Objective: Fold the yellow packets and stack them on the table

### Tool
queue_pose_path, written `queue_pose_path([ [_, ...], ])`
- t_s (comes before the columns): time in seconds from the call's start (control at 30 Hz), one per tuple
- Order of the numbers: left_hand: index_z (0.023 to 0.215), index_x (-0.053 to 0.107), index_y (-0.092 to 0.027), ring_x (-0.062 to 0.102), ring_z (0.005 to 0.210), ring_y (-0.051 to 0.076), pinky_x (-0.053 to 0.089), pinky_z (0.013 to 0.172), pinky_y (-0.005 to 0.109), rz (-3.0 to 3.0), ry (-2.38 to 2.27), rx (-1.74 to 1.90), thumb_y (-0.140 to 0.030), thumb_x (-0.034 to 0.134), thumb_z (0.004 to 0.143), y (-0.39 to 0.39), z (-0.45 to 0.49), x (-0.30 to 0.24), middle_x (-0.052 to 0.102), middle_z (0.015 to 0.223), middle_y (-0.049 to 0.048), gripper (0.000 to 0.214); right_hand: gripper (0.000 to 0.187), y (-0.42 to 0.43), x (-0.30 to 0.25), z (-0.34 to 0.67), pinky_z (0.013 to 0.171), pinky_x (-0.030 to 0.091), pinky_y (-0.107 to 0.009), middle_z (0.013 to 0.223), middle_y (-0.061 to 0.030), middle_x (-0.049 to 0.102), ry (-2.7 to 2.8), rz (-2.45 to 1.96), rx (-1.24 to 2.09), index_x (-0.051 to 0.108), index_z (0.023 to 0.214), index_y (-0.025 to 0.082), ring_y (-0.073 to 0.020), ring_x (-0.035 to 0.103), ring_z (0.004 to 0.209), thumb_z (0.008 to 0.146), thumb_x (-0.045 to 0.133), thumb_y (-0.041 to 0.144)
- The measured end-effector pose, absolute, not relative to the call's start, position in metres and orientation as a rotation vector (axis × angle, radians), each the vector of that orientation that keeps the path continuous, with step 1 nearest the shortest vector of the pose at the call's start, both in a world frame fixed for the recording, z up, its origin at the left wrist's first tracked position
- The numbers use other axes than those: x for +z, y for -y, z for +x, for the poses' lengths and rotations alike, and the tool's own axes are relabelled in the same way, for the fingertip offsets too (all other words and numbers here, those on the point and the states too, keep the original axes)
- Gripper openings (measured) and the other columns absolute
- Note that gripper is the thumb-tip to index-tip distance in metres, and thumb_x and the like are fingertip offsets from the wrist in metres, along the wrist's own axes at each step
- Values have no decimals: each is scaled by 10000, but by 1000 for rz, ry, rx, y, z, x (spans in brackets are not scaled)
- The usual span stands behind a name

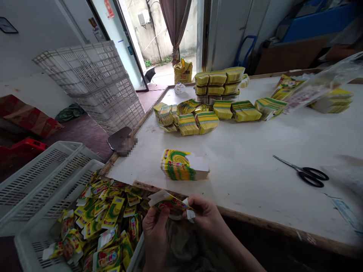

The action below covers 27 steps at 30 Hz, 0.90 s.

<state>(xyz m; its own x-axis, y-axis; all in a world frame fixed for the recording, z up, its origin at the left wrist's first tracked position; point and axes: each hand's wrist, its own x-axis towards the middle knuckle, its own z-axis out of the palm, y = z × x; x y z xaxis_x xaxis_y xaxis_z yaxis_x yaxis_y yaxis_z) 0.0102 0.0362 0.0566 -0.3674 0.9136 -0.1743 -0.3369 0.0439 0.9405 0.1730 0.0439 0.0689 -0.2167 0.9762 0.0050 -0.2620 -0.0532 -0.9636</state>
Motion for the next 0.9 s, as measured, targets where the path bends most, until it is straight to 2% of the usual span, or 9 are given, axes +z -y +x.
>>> queue_pose_path([
  [0.17, 1235, 620, -213, 616, 1112, 340, 505, 934, 415, 1066, -1125, 1307, -790, 651, 575, -39, -32, 96, 671, 1212, 134, 878, 187, -48, 84, 196, 645, 451, -263, 757, -34, 653, 1769, -956, 784, 700, 826, 206, -165, 564, 721, 892, 542, 130],
  [0.27, 1362, 498, -245, 523, 1241, 349, 426, 1042, 413, 1473, -1219, 911, -623, 837, 474, -37, -34, 108, 580, 1348, 112, 1023, 220, -45, 94, 199, 867, 457, -351, 742, -5, 671, 2046, -878, 499, 699, 881, 250, -168, 554, 760, 944, 513, 151],
  [0.33, 1359, 486, -234, 543, 1221, 333, 434, 1033, 420, 1630, -1282, 669, -429, 870, 550, -36, -20, 105, 593, 1327, 106, 917, 208, -41, 96, 197, 1073, 333, -443, 821, 2, 678, 2098, -867, 440, 688, 936, 274, -177, 583, 880, 954, 509, 169],
  [0.4, 1341, 475, -194, 581, 1172, 319, 463, 993, 435, 1708, -1369, 609, -352, 777, 672, -34, -4, 96, 619, 1282, 126, 751, 244, -36, 92, 195, 1148, 226, -501, 1111, -55, 644, 1969, -953, 438, 624, 1152, 278, -230, 530, 1145, 938, 533, 206],
  [0.47, 1337, 441, -153, 598, 1142, 322, 479, 962, 450, 1756, -1458, 676, -347, 716, 719, -32, 8, 87, 628, 1253, 159, 704, 518, -33, 83, 194, 1138, 260, -512, 1397, -131, 459, 1693, -1094, 542, 433, 1384, 244, -295, 366, 1343, 896, 599, 298],
  [0.53, 1334, 427, -142, 626, 1093, 331, 505, 911, 442, 1775, -1477, 761, -339, 736, 692, -29, 14, 79, 650, 1205, 176, 739, 650, -31, 73, 193, 1100, 340, -484, 1454, -157, 399, 1419, -1127, 838, 328, 1449, 222, -307, 355, 1363, 887, 606, 395],
  [0.7, 1264, 523, -207, 678, 967, 329, 533, 790, 392, 1713, -1399, 943, -228, 782, 605, -21, 25, 73, 697, 1122, 149, 708, 502, -32, 71, 184, 941, 483, -434, 1095, -118, 674, 962, -886, 1701, 586, 1251, 200, -276, 622, 1062, 878, 575, 538],
  [0.8, 1151, 594, -250, 682, 918, 308, 516, 759, 364, 1709, -1351, 1062, -126, 721, 566, -16, 35, 74, 713, 1068, 98, 611, 513, -32, 78, 180, 1003, 430, -431, 1053, -90, 685, 888, -877, 1803, 641, 1188, 208, -263, 621, 1049, 789, 702, 524],
  [0.9, 1088, 568, -264, 673, 825, 275, 492, 704, 336, 1764, -1378, 1047, -116, 683, 582, -17, 37, 73, 710, 972, 57, 540, 552, -30, 80, 182, 989, 446, -419, 1097, -97, 673, 946, -851, 1815, 637, 1209, 203, -263, 613, 1071, 808, 651, 582],
])
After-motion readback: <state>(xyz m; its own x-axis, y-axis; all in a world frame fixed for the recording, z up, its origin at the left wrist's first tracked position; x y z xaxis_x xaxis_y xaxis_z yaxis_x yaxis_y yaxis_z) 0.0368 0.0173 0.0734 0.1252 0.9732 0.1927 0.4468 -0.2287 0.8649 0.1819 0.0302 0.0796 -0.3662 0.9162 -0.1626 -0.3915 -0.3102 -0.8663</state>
